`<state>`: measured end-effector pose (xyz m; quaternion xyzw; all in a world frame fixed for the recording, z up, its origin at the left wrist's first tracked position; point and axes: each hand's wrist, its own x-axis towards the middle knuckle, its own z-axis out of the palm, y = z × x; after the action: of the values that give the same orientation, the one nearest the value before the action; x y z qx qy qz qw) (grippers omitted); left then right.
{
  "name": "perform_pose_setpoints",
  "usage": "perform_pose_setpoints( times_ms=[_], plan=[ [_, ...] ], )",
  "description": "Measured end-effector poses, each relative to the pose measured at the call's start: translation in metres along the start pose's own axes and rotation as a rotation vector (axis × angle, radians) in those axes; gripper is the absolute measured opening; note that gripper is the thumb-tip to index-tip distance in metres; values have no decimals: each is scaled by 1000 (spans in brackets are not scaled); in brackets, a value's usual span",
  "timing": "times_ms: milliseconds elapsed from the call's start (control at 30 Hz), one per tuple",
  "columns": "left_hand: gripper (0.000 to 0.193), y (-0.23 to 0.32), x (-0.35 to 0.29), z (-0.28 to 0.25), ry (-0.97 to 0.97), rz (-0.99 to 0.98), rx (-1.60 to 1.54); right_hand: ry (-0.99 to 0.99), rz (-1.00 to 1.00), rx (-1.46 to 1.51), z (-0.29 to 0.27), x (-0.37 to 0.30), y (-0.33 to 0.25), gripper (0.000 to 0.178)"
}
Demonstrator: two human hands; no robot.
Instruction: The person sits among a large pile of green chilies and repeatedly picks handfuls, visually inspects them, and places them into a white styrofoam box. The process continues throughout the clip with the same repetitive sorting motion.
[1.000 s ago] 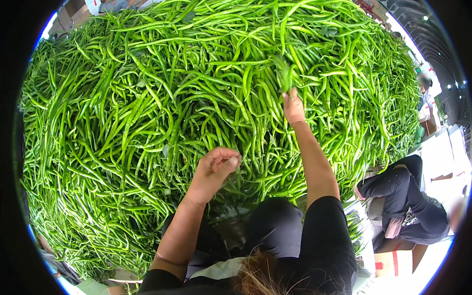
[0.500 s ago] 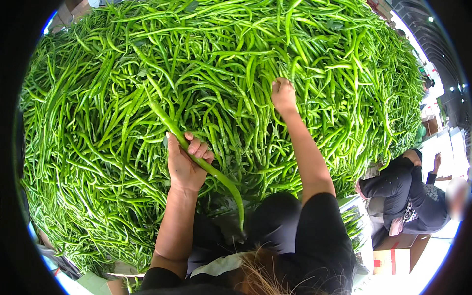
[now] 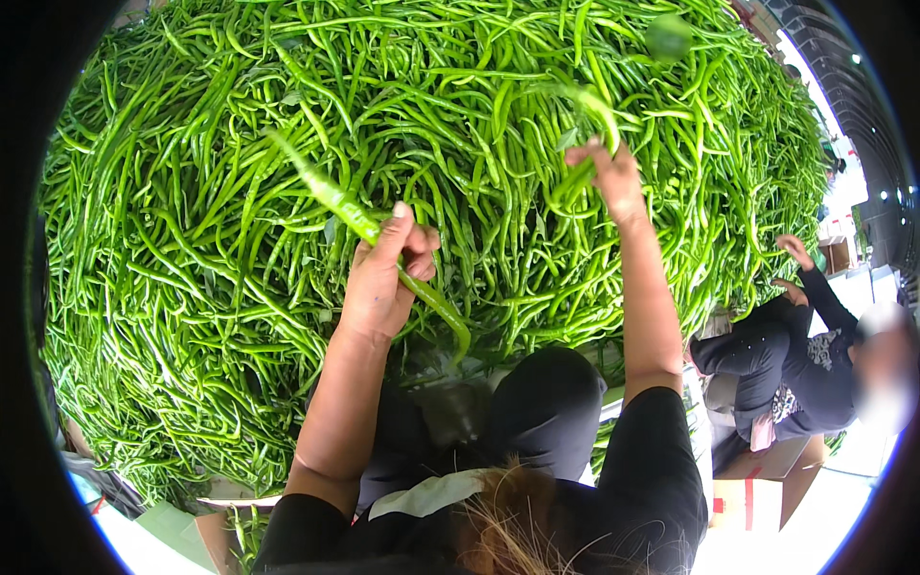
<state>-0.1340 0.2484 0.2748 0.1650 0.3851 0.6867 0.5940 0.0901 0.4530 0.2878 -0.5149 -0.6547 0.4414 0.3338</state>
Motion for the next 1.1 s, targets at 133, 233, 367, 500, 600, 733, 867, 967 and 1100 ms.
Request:
perform_pose_setpoints(
  times_ms=[133, 233, 367, 500, 600, 733, 867, 967, 1100],
  plan=[
    [41, -6, 2, 5, -134, 138, 220, -330, 1, 487, -13, -22, -83, 21],
    [42, -9, 5, 17, -334, 234, 335, -572, 61, 501, 31, -41, -112, 24],
    [31, -7, -12, 22, -513, -44, 47, -604, 76, 385, 82, -65, -118, 31],
    [21, 7, -27, 14, -232, -72, -215, -459, -16, 540, 65, -68, -148, 23],
    [12, 15, -24, -1, -83, 54, -344, -258, -176, 1057, 42, -61, -161, 22],
    [14, 23, -25, -22, -16, 191, -481, -588, -135, 1369, 60, -103, -186, 30],
    [42, 39, -52, -45, -99, 171, -528, -658, -47, 1265, 91, -130, -204, 35],
    [42, 44, -57, -53, -55, 283, -573, -434, 63, 1360, 100, -139, -219, 29],
    [35, 46, -61, -78, -91, 361, -694, -938, -9, 1521, 194, -236, -247, 16]
  ],
)
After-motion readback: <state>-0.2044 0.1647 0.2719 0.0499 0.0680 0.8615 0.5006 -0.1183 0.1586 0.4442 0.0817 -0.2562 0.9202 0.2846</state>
